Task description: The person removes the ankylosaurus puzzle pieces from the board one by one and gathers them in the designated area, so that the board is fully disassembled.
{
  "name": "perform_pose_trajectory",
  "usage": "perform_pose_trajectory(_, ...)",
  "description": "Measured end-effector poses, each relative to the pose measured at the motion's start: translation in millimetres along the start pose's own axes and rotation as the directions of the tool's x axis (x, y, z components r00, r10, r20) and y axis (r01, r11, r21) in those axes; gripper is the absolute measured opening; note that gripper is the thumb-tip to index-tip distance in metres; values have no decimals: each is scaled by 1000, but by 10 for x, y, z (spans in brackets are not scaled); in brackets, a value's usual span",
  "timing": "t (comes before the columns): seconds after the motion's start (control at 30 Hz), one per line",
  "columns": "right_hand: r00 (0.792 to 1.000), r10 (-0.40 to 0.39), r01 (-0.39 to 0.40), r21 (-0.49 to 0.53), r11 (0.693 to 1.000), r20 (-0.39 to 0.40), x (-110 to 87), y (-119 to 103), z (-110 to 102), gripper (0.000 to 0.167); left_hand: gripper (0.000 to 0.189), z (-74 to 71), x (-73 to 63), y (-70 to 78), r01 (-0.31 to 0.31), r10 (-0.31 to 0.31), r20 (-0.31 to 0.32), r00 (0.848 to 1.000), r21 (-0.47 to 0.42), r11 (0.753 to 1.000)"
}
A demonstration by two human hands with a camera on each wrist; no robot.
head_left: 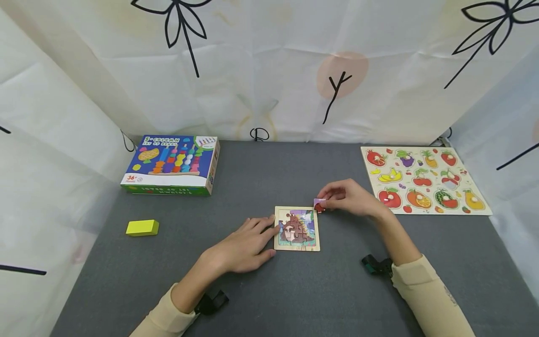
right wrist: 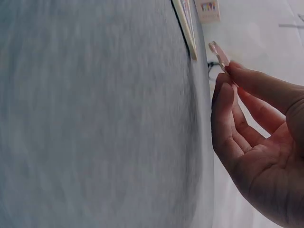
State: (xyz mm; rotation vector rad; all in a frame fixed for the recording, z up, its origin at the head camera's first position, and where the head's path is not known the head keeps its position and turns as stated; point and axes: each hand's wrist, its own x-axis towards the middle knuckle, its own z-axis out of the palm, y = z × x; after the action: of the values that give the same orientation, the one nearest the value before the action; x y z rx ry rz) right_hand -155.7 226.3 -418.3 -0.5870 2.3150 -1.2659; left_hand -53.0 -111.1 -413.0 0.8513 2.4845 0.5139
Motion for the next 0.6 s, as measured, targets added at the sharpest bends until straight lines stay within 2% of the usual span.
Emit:
perform_pose_trajectory(0.23, 999, 38, -37, -22, 999, 5, -55, 81, -110, 19, 62, -3, 0, 9, -4, 4, -5, 1000, 2, 1000)
perform_pose_trajectory(0.6, 998, 63, -63, -31, 998, 1, -46, 84, -99, 21, 61, -10, -19, 10, -19, 19, -12, 1000, 3, 1000)
